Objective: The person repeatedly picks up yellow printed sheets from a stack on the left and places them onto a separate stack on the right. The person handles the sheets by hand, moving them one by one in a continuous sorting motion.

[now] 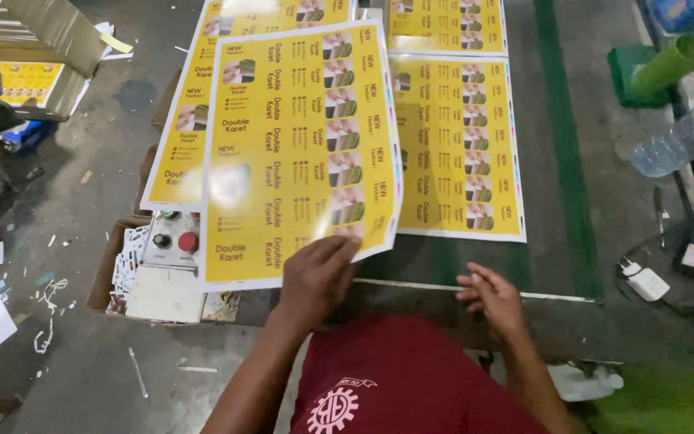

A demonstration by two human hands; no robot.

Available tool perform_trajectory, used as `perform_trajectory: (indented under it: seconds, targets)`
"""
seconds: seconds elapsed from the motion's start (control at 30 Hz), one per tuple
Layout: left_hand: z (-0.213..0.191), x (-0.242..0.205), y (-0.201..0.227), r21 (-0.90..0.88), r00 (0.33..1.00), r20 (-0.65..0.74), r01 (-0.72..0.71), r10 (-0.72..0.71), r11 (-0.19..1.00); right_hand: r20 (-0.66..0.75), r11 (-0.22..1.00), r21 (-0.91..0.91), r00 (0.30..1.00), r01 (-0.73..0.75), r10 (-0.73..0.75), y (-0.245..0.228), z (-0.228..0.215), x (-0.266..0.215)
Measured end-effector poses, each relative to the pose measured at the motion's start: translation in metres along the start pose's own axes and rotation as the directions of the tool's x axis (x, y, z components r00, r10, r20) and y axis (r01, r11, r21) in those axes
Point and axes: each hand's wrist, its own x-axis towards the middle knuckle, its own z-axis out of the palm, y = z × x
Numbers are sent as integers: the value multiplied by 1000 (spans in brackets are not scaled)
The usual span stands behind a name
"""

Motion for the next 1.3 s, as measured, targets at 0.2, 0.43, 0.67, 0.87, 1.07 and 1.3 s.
perform_trajectory:
  seconds: [0.2,0.43,0.67,0.87,1.07,1.3]
  targets:
    - [45,14,51,-31,978,138,-152,155,988,334,979,14,922,205,-197,-35,66,-30]
    - [31,15,45,-103,936,275,-198,219,975,161,978,148,972,147,-170,-32,61,-12]
    - [1,13,-18,174,995,93,15,-31,985,-218,943,273,967,189,-131,-21,11,0]
    - [12,-11,-53,412,963,90,197,-255,890,-319,957,190,936,217,-149,30,-35,12]
    - [6,-8,-48,490,965,58,197,-257,849,-305,978,170,950,117,-61,40,-61,5]
    - [-19,11,-37,466,984,29,141,-175,873,-288,989,144,957,17,25,35,-76,-11]
